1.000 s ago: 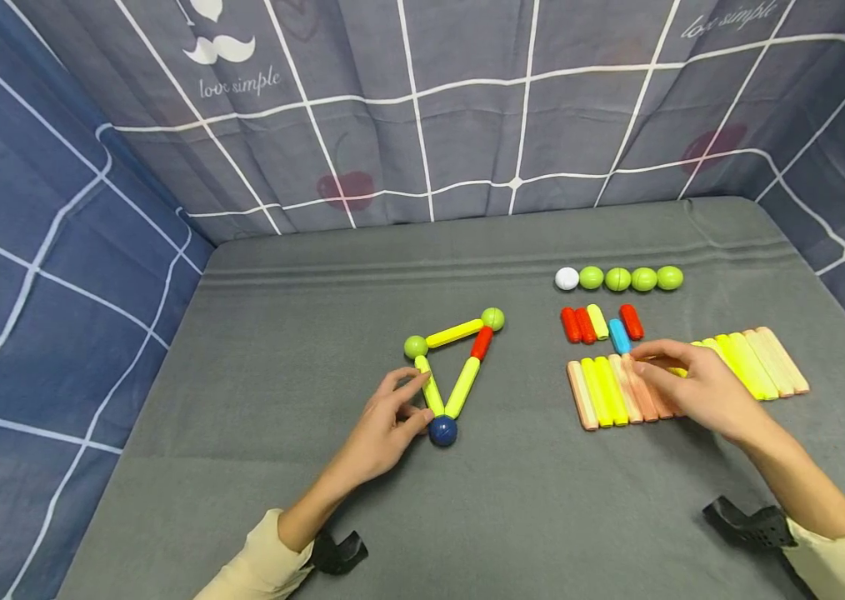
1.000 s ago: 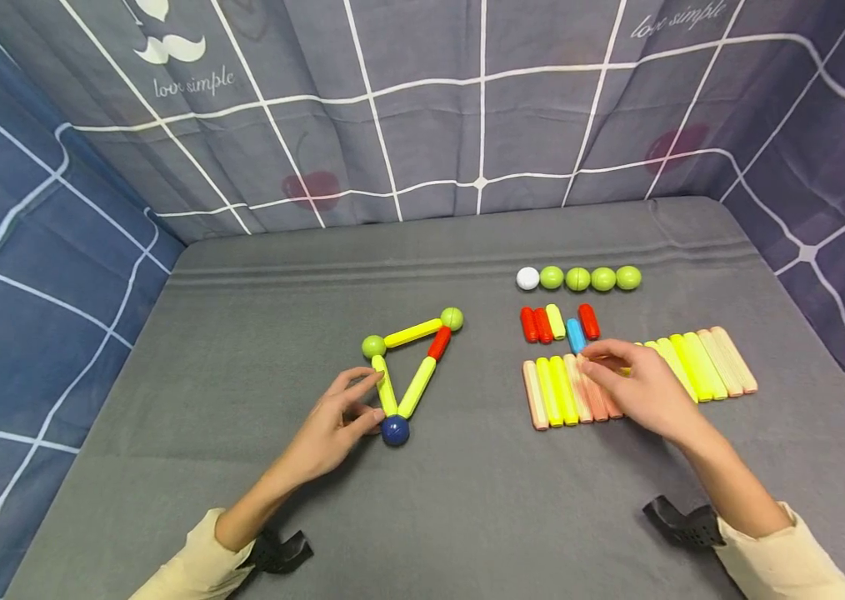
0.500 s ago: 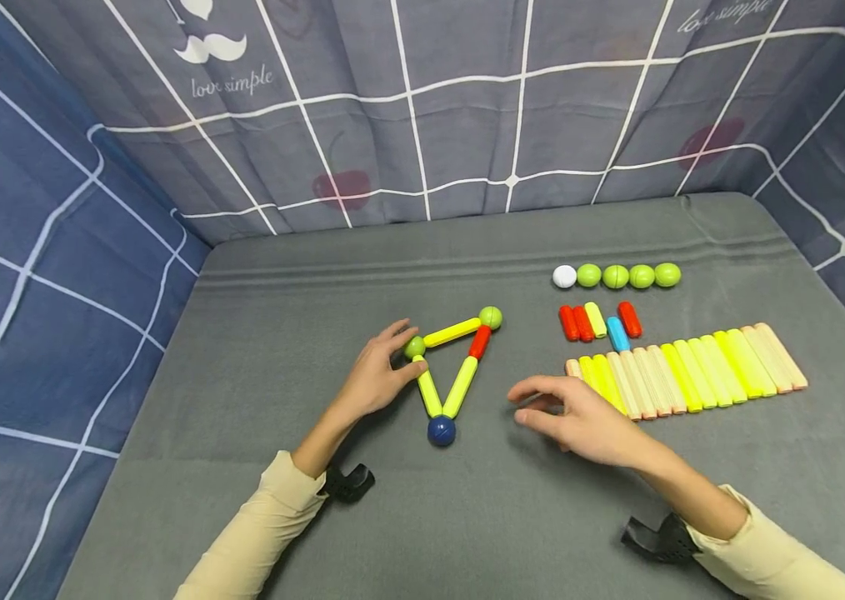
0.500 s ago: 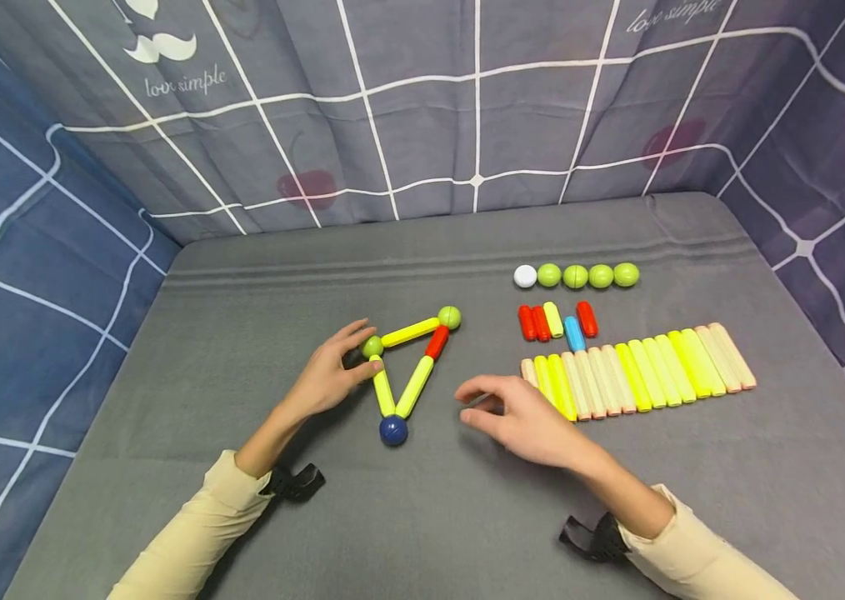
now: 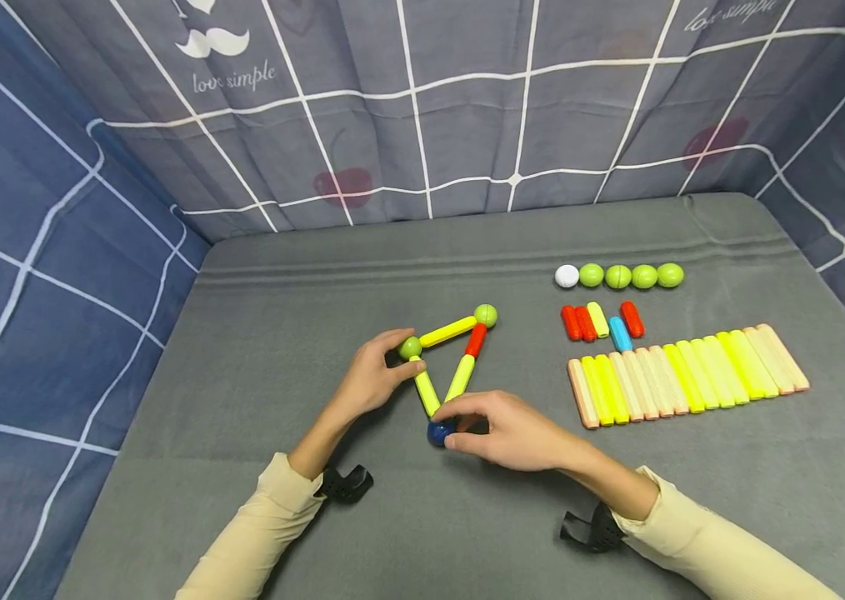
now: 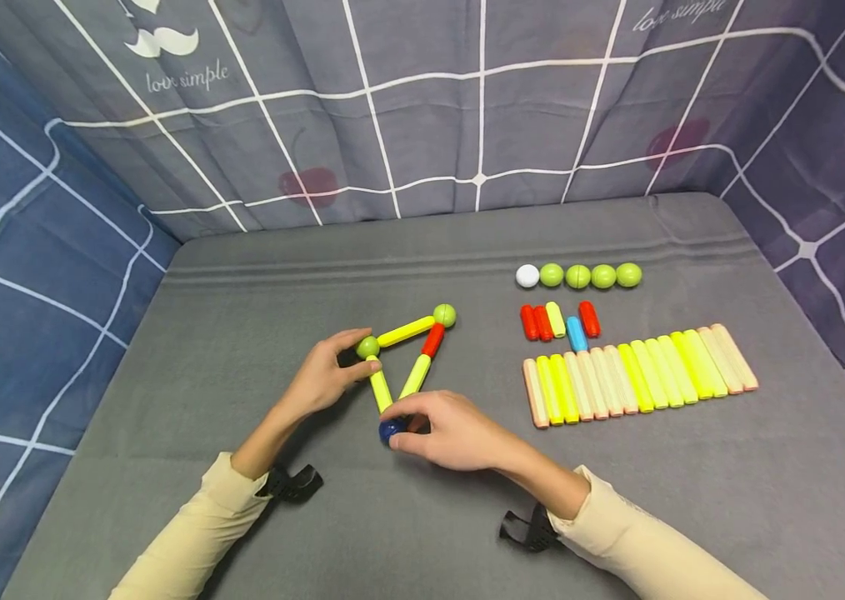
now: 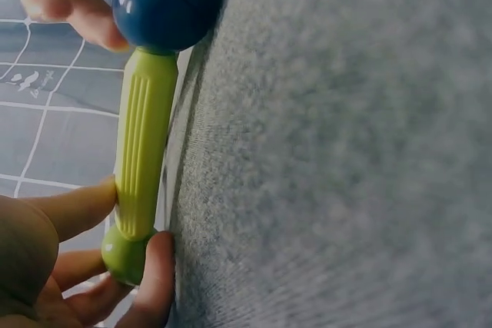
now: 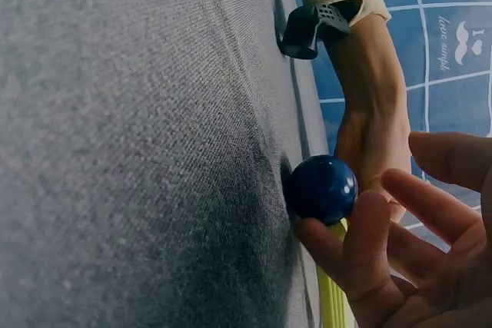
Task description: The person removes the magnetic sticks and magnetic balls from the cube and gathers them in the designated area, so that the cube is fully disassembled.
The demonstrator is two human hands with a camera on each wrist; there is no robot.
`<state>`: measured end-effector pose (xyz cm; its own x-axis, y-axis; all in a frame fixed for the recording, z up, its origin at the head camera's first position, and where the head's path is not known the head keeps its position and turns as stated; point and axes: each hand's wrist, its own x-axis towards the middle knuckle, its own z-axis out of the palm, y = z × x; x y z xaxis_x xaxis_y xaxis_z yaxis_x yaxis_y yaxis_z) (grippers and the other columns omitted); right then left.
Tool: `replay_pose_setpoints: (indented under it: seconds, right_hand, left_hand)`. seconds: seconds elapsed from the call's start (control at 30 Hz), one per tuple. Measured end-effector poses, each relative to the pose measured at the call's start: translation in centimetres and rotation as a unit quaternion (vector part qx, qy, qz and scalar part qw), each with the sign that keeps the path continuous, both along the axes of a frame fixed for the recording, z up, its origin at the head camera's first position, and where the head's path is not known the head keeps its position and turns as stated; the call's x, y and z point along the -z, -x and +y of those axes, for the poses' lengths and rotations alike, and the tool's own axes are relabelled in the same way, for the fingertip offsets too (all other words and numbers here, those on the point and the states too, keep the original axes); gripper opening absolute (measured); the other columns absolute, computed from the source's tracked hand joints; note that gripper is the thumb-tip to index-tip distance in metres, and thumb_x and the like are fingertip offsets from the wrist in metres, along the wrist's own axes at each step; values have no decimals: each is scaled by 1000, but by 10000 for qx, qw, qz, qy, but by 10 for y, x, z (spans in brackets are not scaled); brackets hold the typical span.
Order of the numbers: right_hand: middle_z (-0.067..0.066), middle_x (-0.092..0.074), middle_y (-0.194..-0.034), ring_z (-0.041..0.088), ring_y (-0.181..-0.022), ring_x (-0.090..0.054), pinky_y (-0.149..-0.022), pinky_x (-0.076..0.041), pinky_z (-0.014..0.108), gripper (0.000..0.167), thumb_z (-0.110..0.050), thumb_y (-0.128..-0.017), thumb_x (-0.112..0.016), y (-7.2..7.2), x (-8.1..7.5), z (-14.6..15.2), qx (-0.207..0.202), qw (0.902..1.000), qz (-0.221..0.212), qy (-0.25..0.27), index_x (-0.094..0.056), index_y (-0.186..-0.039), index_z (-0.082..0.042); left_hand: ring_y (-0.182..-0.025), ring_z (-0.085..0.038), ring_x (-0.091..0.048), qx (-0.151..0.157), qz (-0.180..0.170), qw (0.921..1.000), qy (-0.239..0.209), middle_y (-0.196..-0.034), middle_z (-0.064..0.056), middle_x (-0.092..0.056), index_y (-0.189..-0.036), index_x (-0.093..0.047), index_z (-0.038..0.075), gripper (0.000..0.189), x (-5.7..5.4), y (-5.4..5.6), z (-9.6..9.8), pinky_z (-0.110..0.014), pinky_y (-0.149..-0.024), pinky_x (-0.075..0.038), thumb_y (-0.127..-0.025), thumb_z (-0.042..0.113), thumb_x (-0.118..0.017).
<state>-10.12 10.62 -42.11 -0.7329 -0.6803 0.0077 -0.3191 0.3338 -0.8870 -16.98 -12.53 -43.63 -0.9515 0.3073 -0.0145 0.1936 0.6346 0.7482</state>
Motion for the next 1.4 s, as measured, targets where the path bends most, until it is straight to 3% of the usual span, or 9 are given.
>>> replay_pose_setpoints:
  seconds: [0.23,0.4,0.5,0.63,0.77,0.9,1.03,1.2,1.4]
  right_hand:
    - [-15,-64,-106,11,-97,-61,-83,-49,34,12,-19,-90,-73,0,0,-2,25,9968,699,-391,-73,-102,-20]
    - [-16,-61,-107,7,-96,-59,-83,-49,33,14,-20,-87,-77,-8,0,6,-68,9875,1305,-877,-74,-100,-19]
    - [-17,-60,-106,6,-94,-59,-82,-49,32,16,-17,-85,-78,-12,2,11,-94,9848,1425,-989,-74,-101,-19]
    - [-17,-60,-103,5,-90,-59,-78,-50,31,18,-10,-83,-79,-15,4,20,96,9831,1576,-922,-74,-98,-19]
    - [-15,-59,-101,6,-89,-59,-76,-50,32,21,-3,-82,-79,-13,6,28,428,9794,1777,-855,-74,-96,-18]
    - [-12,-57,-100,8,-86,-58,-74,-49,32,21,-4,-83,-78,-12,7,33,741,9775,1716,-973,-73,-98,-17]
    - [-11,-59,-100,9,-86,-57,-75,-48,33,21,-13,-84,-80,-11,9,32,797,9768,1591,-1194,-72,-103,-16]
    - [-11,-63,-98,9,-88,-59,-78,-49,35,23,-15,-83,-81,-10,10,32,847,9752,1563,-1318,-71,-104,-15]
    - [-10,-65,-99,8,-83,-57,-73,-48,30,22,-11,-84,-80,-9,10,35,991,9828,1181,-1018,-72,-104,-14]
  left_hand:
    - [-128,-32,-49,9,1,9999,-109,-136,-16,-56,-135,-59,2,50,1,-3,-4,-48,-105,-37,-91,20,-74]
    - [-101,-24,-62,-149,28,9988,-470,-115,-10,-67,-122,-68,3,34,2,-15,-10,-41,-87,-48,-90,14,-74]
    - [-89,-20,-63,-187,80,9981,-586,-103,-7,-69,-113,-72,5,28,2,-23,-14,-37,-79,-50,-86,12,-78]
    - [-89,-18,-63,0,-1,9985,-554,-100,-4,-68,-109,-72,6,28,0,-32,-20,-34,-79,-52,-83,11,-81]
    - [-90,-18,-62,400,-66,9981,-466,-102,-3,-66,-112,-70,6,32,-2,-40,-26,-33,-79,-52,-82,10,-81]
    - [-87,-17,-60,782,-30,9964,-314,-102,-4,-63,-118,-69,5,38,-5,-45,-29,-31,-75,-53,-82,12,-81]
    - [-86,-15,-59,932,-11,9956,-125,-105,-3,-63,-121,-70,5,41,-6,-47,-30,-30,-75,-53,-83,15,-81]
    - [-88,-14,-61,951,-135,9954,-52,-108,-3,-65,-123,-69,6,43,-8,-47,-28,-30,-76,-52,-83,17,-81]
    - [-87,-13,-61,909,-242,9955,-100,-111,-3,-65,-125,-68,5,45,-7,-46,-29,-28,-75,-52,-84,19,-81]
